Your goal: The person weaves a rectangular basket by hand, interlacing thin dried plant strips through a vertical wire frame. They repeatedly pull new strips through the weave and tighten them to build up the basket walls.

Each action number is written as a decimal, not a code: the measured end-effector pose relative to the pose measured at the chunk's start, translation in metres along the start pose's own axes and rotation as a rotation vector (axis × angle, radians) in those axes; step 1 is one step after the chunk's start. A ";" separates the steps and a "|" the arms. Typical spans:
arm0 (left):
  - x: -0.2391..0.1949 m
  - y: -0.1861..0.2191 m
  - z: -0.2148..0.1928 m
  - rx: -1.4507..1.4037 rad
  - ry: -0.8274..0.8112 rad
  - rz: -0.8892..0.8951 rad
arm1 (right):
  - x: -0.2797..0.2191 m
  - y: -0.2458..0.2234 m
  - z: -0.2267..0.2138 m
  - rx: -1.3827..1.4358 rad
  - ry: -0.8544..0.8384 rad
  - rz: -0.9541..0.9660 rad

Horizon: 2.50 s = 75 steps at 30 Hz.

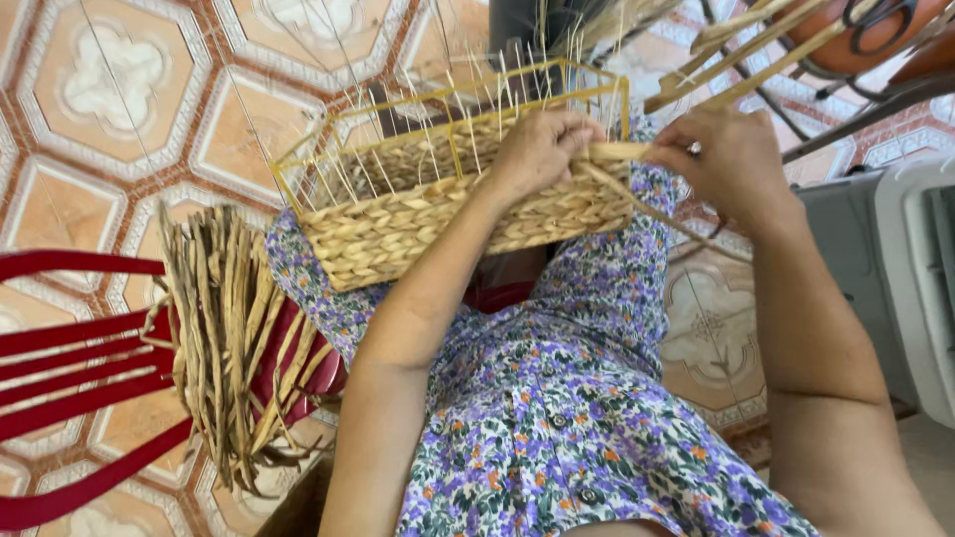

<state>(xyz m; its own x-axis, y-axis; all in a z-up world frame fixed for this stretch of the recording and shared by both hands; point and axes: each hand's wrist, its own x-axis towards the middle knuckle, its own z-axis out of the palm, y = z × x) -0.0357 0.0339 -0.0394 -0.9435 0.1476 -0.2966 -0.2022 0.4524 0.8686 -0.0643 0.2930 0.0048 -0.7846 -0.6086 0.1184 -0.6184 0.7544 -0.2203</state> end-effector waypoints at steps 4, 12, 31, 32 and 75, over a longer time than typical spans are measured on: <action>0.000 -0.012 0.005 -0.158 0.049 0.114 | 0.011 0.014 0.020 0.308 -0.205 0.325; -0.039 -0.020 0.025 -0.193 0.455 0.286 | -0.006 -0.009 0.009 0.019 0.258 0.002; 0.018 -0.024 0.054 0.221 0.333 0.324 | 0.016 -0.047 0.005 0.048 0.231 -0.171; 0.015 -0.025 0.051 0.194 0.310 0.339 | 0.020 -0.044 0.010 0.051 0.202 -0.122; -0.010 0.036 0.009 -0.269 -0.128 0.058 | -0.015 -0.017 -0.005 0.425 -0.030 0.185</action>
<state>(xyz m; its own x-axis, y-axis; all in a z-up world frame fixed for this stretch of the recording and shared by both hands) -0.0310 0.0569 -0.0083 -0.9183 0.2837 -0.2761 -0.2273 0.1932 0.9545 -0.0416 0.2905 0.0116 -0.8744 -0.4850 0.0131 -0.3901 0.6867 -0.6135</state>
